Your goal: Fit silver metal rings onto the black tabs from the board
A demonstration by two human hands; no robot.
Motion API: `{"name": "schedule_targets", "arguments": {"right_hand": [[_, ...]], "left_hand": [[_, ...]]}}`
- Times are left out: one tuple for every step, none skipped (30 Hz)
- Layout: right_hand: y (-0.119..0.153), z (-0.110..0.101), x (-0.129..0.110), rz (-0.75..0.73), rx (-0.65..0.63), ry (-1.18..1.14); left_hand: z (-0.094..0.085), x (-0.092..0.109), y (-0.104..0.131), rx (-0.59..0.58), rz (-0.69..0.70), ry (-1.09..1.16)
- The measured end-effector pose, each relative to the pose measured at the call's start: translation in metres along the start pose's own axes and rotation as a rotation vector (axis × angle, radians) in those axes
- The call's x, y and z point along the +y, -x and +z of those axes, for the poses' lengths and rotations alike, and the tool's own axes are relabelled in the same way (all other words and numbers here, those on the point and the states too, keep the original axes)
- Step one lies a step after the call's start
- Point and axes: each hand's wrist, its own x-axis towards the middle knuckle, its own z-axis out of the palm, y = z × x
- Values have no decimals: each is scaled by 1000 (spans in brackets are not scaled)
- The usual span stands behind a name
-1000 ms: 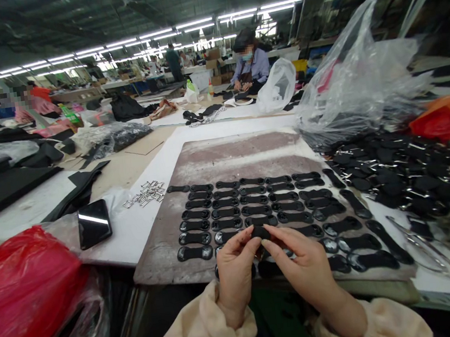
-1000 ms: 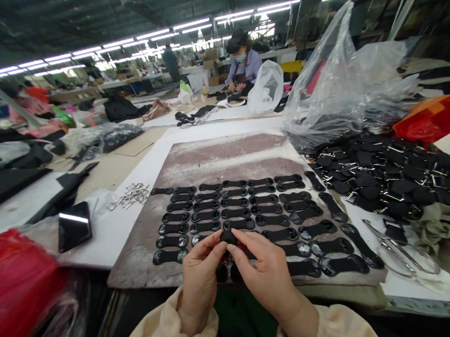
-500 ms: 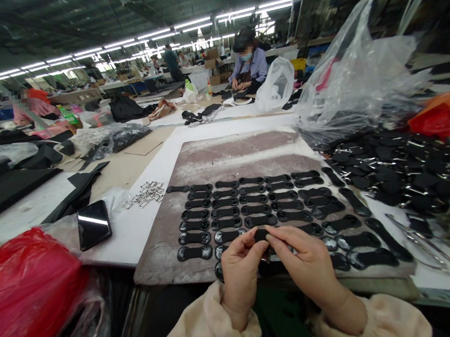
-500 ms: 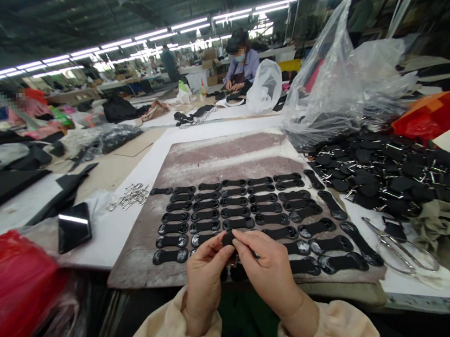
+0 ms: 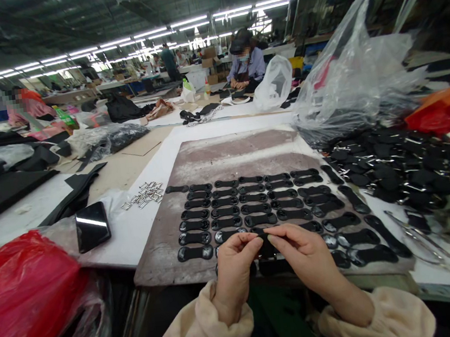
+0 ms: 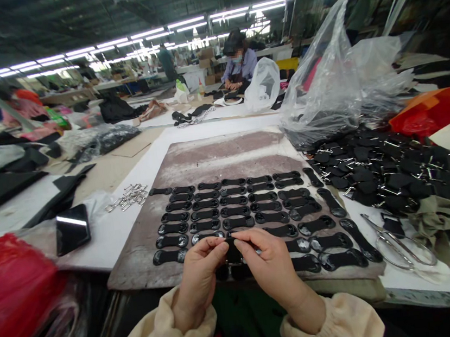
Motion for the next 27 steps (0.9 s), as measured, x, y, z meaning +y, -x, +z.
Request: {"name": "schedule_targets", "arguments": {"right_hand": [[0,1,1,6,5,2],[1,2,1,19,12,-2],[1,3,2,34,19,-9],[2,3,2,47,26,-17],[2,3,2,50,31,-24],[2,3,2,43,30,-27],[3,3,1,22,26,-23],[3,2,0,-6,20,-14],[2,1,-1,-36,10,-3],[2,1,-2,-64,-2,4],[2,1,-2,-89,-13,8],[2,0,-3,-108,-20,7],[2,0,-3,-124,-20,3],[2,1,-3,-133,-16,1],[2,1,-3,-138,-2,-2],[2,2,-3,-139,12,-4],[2,2,-2,-137,29,-6],[2,3,-1,-132,45,-10],[2,3,-1,-125,57,-14],[2,4,-1,-116,64,-18],[3,4,0,-106,65,-21],[3,4,0,-89,62,-24],[3,4,0,-61,55,-29],[3,5,1,-21,44,-40],[4,5,1,30,33,-58],[4,5,2,85,24,-85],[3,6,3,138,18,-116]], "left_hand": [[0,0,0,3,6,-5],[0,0,0,12,22,-13],[1,0,1,29,46,-20],[1,-1,1,50,76,-26],[2,-1,2,71,107,-29],[2,-2,3,87,133,-29],[2,-3,3,97,154,-25],[2,-4,4,100,168,-20],[2,-4,4,100,177,-15],[2,-5,5,100,182,-10],[2,-5,5,101,186,-6],[2,-6,5,102,191,-4],[2,-6,4,103,196,-2],[2,-7,4,103,203,0],[2,-7,4,101,209,-1],[2,-7,4,99,216,-12],[2,-7,4,95,225,-37],[1,-7,3,89,233,-73],[1,-6,3,82,241,-113],[0,-6,4,77,248,-150],[0,-5,4,77,254,-176],[0,-5,4,81,258,-190],[-1,-4,4,86,259,-195],[-1,-4,4,92,258,-198],[-1,-3,4,93,254,-201],[0,-3,4,89,242,-203],[0,-2,4,83,222,-198]]}}
